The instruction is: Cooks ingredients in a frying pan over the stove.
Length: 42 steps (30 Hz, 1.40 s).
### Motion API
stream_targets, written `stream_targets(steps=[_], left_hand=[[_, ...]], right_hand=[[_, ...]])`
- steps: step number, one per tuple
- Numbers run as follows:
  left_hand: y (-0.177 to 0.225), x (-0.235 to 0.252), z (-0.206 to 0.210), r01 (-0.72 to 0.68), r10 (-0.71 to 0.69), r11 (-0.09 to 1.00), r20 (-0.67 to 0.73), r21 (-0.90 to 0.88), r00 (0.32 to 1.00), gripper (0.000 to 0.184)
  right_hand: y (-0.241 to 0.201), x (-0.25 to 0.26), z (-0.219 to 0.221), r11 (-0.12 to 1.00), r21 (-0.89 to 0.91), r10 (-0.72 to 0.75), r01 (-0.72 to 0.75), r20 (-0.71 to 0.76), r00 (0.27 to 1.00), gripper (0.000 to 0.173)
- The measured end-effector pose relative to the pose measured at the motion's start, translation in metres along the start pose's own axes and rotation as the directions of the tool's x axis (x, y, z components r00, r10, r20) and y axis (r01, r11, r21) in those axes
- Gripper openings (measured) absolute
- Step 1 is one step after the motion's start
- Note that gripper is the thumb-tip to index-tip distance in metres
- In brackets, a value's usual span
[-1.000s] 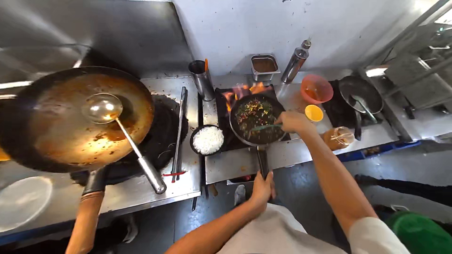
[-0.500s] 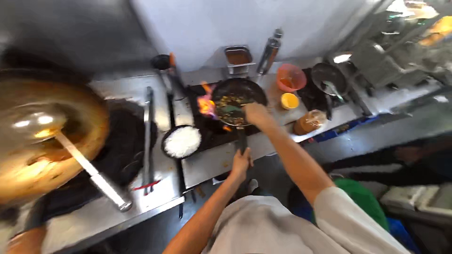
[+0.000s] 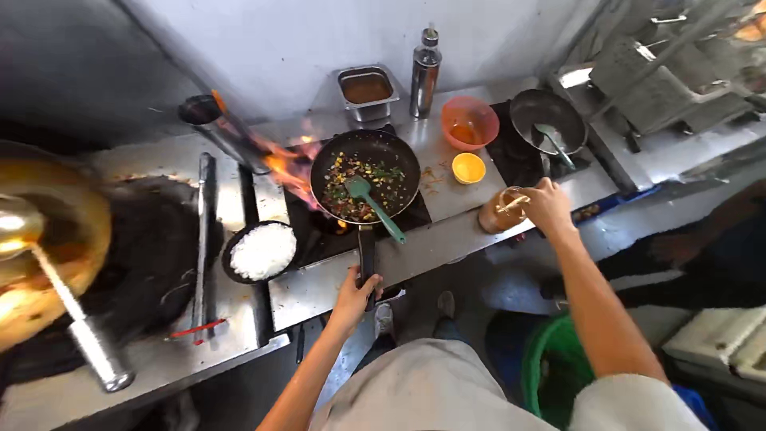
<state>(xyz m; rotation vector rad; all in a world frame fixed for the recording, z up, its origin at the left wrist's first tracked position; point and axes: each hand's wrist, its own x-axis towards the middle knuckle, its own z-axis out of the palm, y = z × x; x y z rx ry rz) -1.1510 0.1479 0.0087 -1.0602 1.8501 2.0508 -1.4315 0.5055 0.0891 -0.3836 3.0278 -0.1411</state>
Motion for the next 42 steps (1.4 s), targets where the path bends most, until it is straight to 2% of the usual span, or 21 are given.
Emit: stream_targets(steps=[2,4,5,7,8,9,11,13,14,16,19,24,27,33,37,39,42], left_hand=[[-0.002,-0.002,0.006,-0.007,0.012,0.999,-0.090,0.050,0.996,0.049],[-0.001,-0.019,0.009,-0.061,0.103,0.983,-0.246,0.172,0.964,0.056],[0.002,-0.032,0.013,-0.119,0.216,0.951,-0.338,0.286,0.916,0.060],[0.011,-0.053,0.037,-0.277,0.532,0.801,-0.418,0.531,0.737,0.059],[0.015,-0.057,0.059,-0.346,0.641,0.719,-0.383,0.602,0.665,0.056],[0.017,-0.058,0.087,-0.411,0.691,0.668,-0.312,0.620,0.652,0.055],[0.021,-0.046,0.148,-0.483,0.640,0.670,-0.110,0.564,0.760,0.064],[0.027,-0.012,0.208,-0.500,0.549,0.702,0.062,0.507,0.834,0.088],[0.030,0.005,0.235,-0.519,0.539,0.701,0.113,0.489,0.835,0.102],[0.033,0.039,0.281,-0.594,0.611,0.648,0.141,0.477,0.779,0.116],[0.034,0.069,0.320,-0.647,0.686,0.604,0.110,0.465,0.719,0.123],[0.036,0.080,0.334,-0.648,0.693,0.634,0.062,0.421,0.719,0.122],[0.040,0.089,0.334,-0.661,0.703,0.621,0.073,0.421,0.708,0.121],[0.048,0.092,0.331,-0.667,0.712,0.594,0.093,0.451,0.696,0.118],[0.047,0.091,0.333,-0.661,0.704,0.606,0.087,0.444,0.704,0.114],[0.045,0.094,0.336,-0.665,0.709,0.603,0.085,0.441,0.700,0.112],[0.041,0.096,0.337,-0.665,0.705,0.598,0.101,0.446,0.702,0.110]], right_hand=[[0.009,0.018,-0.001,0.994,-0.081,-0.069,0.076,0.085,0.994,0.020],[0.012,0.025,-0.002,0.976,-0.134,-0.152,0.173,0.152,0.977,0.016],[0.012,0.028,-0.001,0.968,-0.140,-0.183,0.210,0.185,0.966,0.015],[0.016,0.031,-0.002,0.965,-0.097,-0.220,0.244,0.205,0.954,0.013],[0.020,0.031,-0.002,0.965,-0.059,-0.240,0.256,0.192,0.952,0.013],[0.024,0.029,-0.003,0.962,-0.026,-0.264,0.272,0.163,0.951,0.012],[0.028,0.027,-0.004,0.951,0.015,-0.308,0.308,0.120,0.944,0.010],[0.023,0.028,-0.006,0.943,0.032,-0.332,0.331,0.164,0.929,0.011],[0.022,0.028,-0.007,0.944,0.042,-0.327,0.326,0.236,0.915,0.013],[0.024,0.031,-0.011,0.946,0.097,-0.322,0.308,0.347,0.881,0.015],[0.048,0.034,-0.021,0.933,0.278,-0.318,0.229,0.336,0.886,0.015],[0.093,0.021,-0.019,0.832,0.555,-0.219,0.005,0.321,0.921,0.015],[0.099,0.015,-0.009,0.772,0.633,-0.177,-0.060,0.304,0.936,0.015],[0.100,0.004,-0.012,0.761,0.648,-0.121,-0.024,0.178,0.977,0.014],[0.106,-0.002,0.004,0.725,0.688,-0.107,-0.036,0.165,0.980,0.014],[0.100,-0.001,0.001,0.762,0.647,-0.089,-0.024,0.142,0.986,0.013],[0.073,0.005,-0.011,0.890,0.455,-0.090,0.041,0.086,0.992,0.014]])
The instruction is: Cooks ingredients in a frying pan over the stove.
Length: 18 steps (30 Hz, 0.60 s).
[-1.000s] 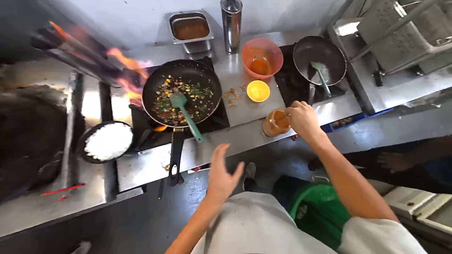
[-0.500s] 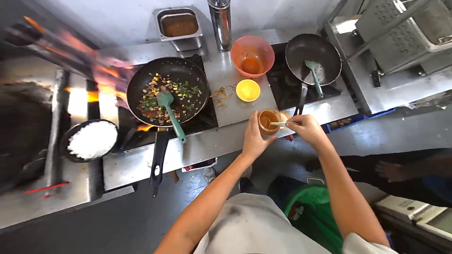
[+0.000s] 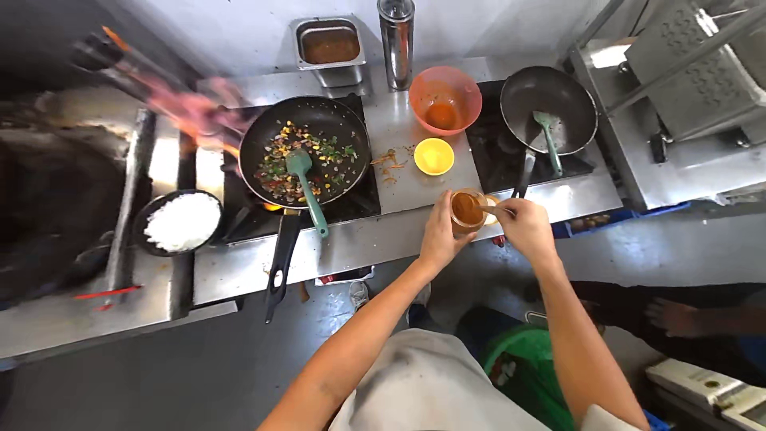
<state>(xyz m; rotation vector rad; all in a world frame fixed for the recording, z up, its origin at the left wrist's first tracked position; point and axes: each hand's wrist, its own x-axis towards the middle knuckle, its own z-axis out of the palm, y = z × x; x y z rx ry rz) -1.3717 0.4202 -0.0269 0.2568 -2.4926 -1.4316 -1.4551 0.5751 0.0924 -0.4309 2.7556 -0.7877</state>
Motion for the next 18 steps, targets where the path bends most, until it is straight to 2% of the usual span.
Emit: stream_targets(steps=[3,6,8,12,18], left_hand=[[-0.003,0.000,0.001,-0.055,0.055,0.998,-0.027,-0.012,0.998,0.107],[-0.001,0.000,0.000,-0.039,0.039,0.999,-0.021,0.003,0.999,0.106],[-0.001,0.001,-0.001,-0.051,0.051,0.998,-0.019,0.031,0.998,0.106],[0.002,0.000,-0.002,-0.032,0.032,0.998,-0.001,0.047,0.999,0.105],[0.007,-0.001,-0.002,0.007,-0.007,1.000,-0.002,0.029,1.000,0.102]], right_hand=[[-0.028,0.013,0.009,0.974,-0.228,0.006,0.010,0.069,0.998,0.019],[-0.038,0.023,0.014,0.973,-0.230,0.043,0.009,0.220,0.974,0.017],[-0.030,0.023,0.019,0.991,-0.137,0.028,0.009,0.263,0.964,0.015],[0.000,0.007,0.007,0.994,0.098,0.026,-0.046,0.198,0.980,0.015],[0.039,-0.020,0.005,0.893,0.429,0.117,-0.140,0.082,0.990,0.013]])
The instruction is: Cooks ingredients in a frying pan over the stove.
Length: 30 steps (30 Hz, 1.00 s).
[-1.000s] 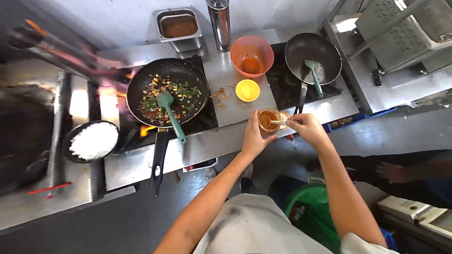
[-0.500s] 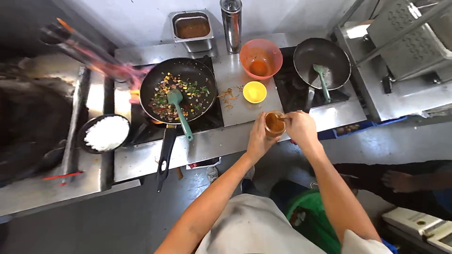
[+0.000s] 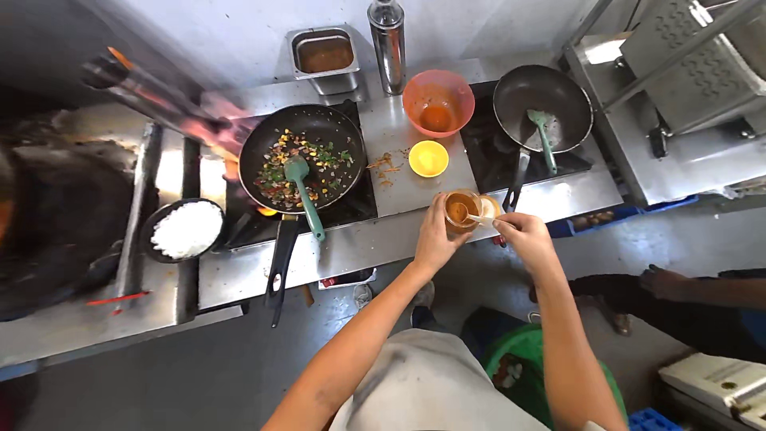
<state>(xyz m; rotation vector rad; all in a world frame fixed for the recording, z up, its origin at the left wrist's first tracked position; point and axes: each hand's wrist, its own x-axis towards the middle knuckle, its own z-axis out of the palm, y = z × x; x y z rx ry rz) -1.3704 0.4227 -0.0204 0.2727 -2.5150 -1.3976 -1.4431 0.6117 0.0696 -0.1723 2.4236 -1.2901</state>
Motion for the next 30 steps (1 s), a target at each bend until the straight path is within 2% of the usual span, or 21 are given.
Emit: stream_targets(steps=[6,11,17,23,27,30], left_hand=[[0.004,-0.001,-0.001,0.023,-0.023,1.000,-0.007,0.014,1.000,0.101],[0.003,-0.002,0.000,0.024,-0.024,0.999,0.003,0.030,1.000,0.101],[0.006,0.000,-0.001,0.046,-0.046,0.999,0.001,0.028,0.999,0.100],[0.004,-0.002,0.000,0.040,-0.039,0.998,-0.005,0.052,0.999,0.101],[0.004,-0.001,0.000,0.059,-0.059,0.997,0.009,0.042,0.998,0.101],[0.004,-0.001,-0.002,0.056,-0.057,0.997,0.019,0.057,0.998,0.101]], right_hand=[[0.012,-0.004,0.005,0.994,0.108,0.006,-0.003,-0.032,0.999,0.017],[0.005,-0.005,0.000,0.996,-0.079,-0.039,0.031,-0.094,0.995,0.016],[-0.004,-0.005,-0.006,0.993,-0.109,-0.045,0.034,-0.097,0.994,0.015],[0.005,-0.001,-0.008,0.998,-0.064,-0.007,0.001,-0.084,0.996,0.015],[0.007,-0.004,-0.004,0.997,0.068,0.027,-0.021,-0.089,0.996,0.013],[0.009,-0.007,-0.003,0.996,0.084,0.027,-0.019,-0.106,0.994,0.012]])
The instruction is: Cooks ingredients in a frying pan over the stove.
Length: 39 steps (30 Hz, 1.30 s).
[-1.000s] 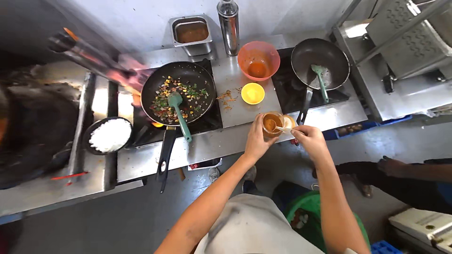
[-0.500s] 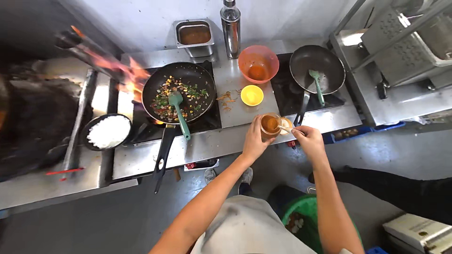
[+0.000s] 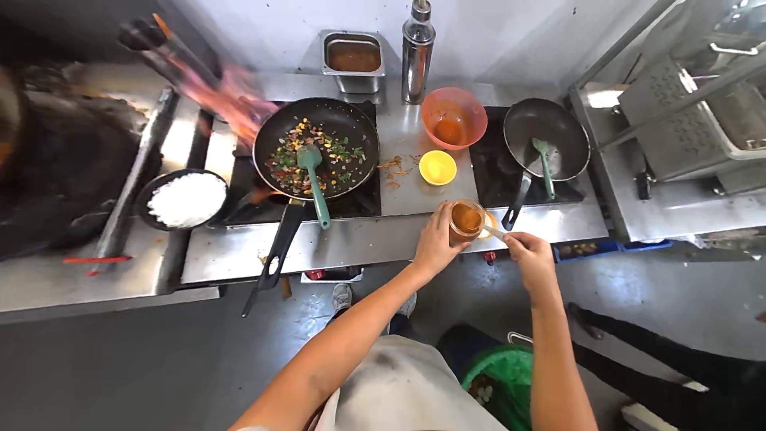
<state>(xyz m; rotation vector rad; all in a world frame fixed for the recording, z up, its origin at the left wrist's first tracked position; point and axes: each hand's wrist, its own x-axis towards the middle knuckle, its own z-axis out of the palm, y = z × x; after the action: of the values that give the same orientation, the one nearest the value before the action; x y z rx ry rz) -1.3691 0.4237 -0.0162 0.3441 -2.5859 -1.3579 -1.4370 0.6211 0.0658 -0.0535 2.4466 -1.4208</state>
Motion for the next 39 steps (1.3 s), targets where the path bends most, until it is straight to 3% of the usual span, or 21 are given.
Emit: stream_targets(steps=[9,13,18,21,23,26,28,31,33,35,39], left_hand=[[0.000,0.000,-0.003,-0.028,0.028,0.999,-0.009,-0.027,1.000,0.099],[0.000,-0.002,-0.005,-0.001,0.001,1.000,0.010,-0.004,1.000,0.099],[-0.001,-0.003,-0.007,-0.003,0.003,1.000,0.012,-0.013,1.000,0.100],[0.011,-0.016,-0.034,0.044,-0.040,0.998,0.068,-0.049,0.997,0.098],[0.016,-0.037,-0.077,0.036,-0.037,0.999,0.109,0.010,0.993,0.085],[-0.001,-0.074,-0.157,-0.006,0.011,0.975,-0.021,0.221,1.000,0.055],[-0.030,-0.098,-0.212,0.178,-0.135,0.945,-0.170,0.274,0.976,0.048],[-0.088,-0.119,-0.266,0.494,-0.446,0.863,-0.300,0.106,0.843,0.062],[-0.118,-0.122,-0.278,0.588,-0.578,0.808,-0.220,-0.025,0.786,0.074],[-0.136,-0.119,-0.280,0.617,-0.625,0.780,-0.093,-0.105,0.775,0.078],[-0.158,-0.112,-0.285,0.665,-0.633,0.695,0.205,-0.274,0.746,0.071]], right_hand=[[-0.007,-0.004,-0.004,0.998,-0.069,-0.010,0.008,-0.030,1.000,0.014],[-0.004,-0.008,0.000,1.000,-0.006,0.022,-0.022,-0.036,0.999,0.011],[-0.005,-0.017,0.004,0.976,0.207,0.076,-0.070,-0.019,0.997,0.010],[-0.016,-0.022,0.005,0.965,0.258,0.038,-0.035,-0.007,0.999,0.013],[-0.038,-0.021,0.020,0.961,0.276,-0.028,0.026,0.002,1.000,0.015],[-0.087,-0.015,0.069,0.947,0.303,-0.136,0.109,0.072,0.988,0.014],[-0.117,-0.003,0.114,0.958,0.238,-0.195,0.161,0.126,0.973,0.011],[-0.156,0.026,0.194,0.962,0.056,-0.275,0.269,0.229,0.934,0.017],[-0.183,0.048,0.251,0.930,-0.089,-0.326,0.357,0.253,0.911,0.020],[-0.213,0.053,0.301,0.866,-0.247,-0.357,0.434,0.301,0.884,0.021],[-0.246,0.040,0.373,0.563,-0.542,-0.413,0.624,0.469,0.780,0.024]])
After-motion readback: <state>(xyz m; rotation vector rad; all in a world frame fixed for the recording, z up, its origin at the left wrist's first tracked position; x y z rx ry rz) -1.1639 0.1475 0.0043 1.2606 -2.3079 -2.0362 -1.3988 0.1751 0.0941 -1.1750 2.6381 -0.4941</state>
